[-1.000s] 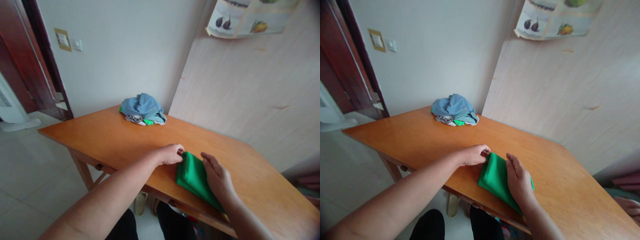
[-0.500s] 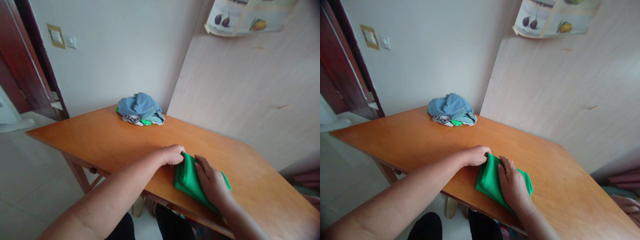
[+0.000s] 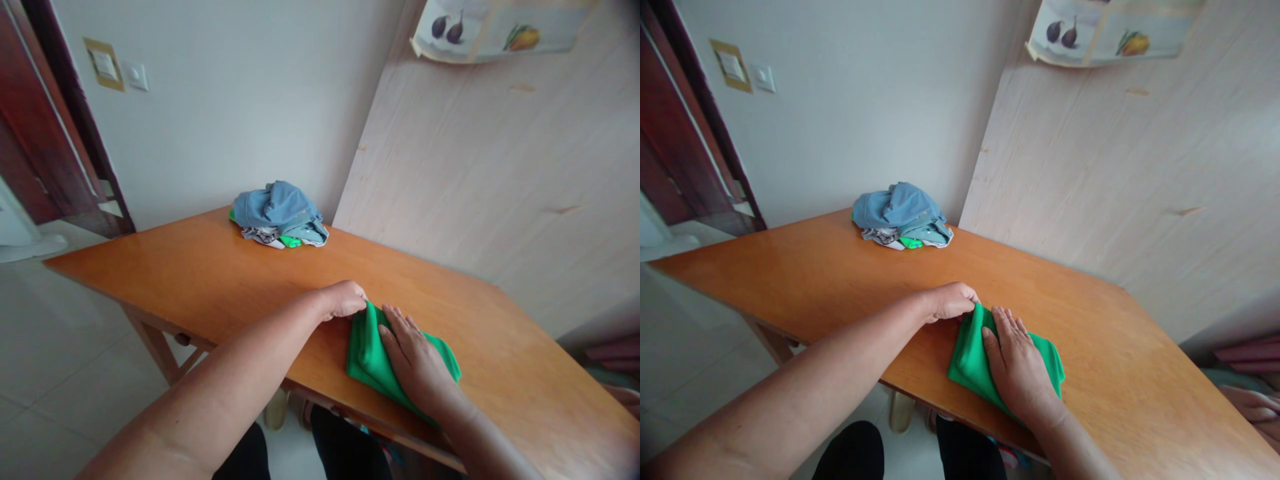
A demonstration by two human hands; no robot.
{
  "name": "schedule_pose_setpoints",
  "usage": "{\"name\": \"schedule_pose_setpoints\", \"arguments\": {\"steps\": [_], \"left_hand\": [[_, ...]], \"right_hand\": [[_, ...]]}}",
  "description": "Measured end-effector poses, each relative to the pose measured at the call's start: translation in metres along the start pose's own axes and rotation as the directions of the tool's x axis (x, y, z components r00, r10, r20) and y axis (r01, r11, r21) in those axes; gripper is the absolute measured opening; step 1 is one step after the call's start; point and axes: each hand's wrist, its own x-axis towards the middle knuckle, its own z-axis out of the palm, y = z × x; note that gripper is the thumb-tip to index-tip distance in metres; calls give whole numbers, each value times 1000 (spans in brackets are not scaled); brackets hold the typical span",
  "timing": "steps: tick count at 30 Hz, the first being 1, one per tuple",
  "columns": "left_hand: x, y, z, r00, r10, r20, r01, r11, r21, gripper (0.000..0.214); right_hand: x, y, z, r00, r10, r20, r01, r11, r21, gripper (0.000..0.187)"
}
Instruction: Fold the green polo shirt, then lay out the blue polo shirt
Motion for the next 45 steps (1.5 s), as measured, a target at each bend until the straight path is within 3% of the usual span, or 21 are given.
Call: {"name": "schedule_pose_setpoints", "arguments": {"steps": [8, 17, 28, 34, 38, 41, 43, 45], "left_hand": [[0, -3, -4, 995, -14, -102, 8, 998, -56, 14], [0, -5, -1, 970, -25, -242, 40, 998, 55, 15], [-10, 1, 0, 938, 71, -339, -13, 986, 169, 16], [-27, 16, 6, 911, 147, -385, -33, 957, 288, 21], [-38, 39, 18, 892, 227, -392, -61, 918, 391, 30], [-42, 56, 31, 876, 310, -369, -101, 867, 488, 36], [-43, 63, 39, 878, 344, -331, -123, 832, 540, 39], [-44, 64, 47, 890, 366, -273, -140, 789, 598, 42]], "right_hand": [[1, -7, -4, 996, -25, 91, 35, 994, -101, 62], [7, -18, -9, 980, -18, 199, 65, 970, -236, 59], [11, -20, -9, 974, -15, 225, 75, 963, -260, 64], [13, -21, -7, 975, -7, 224, 66, 964, -258, 65], [15, -22, -7, 978, -4, 210, 50, 976, -212, 66], [19, -19, -12, 985, -47, 164, 59, 996, -69, 62], [21, -12, -21, 991, -103, 82, 97, 992, 76, 55], [19, 1, -35, 996, -83, -42, 89, 979, 181, 50]]}}
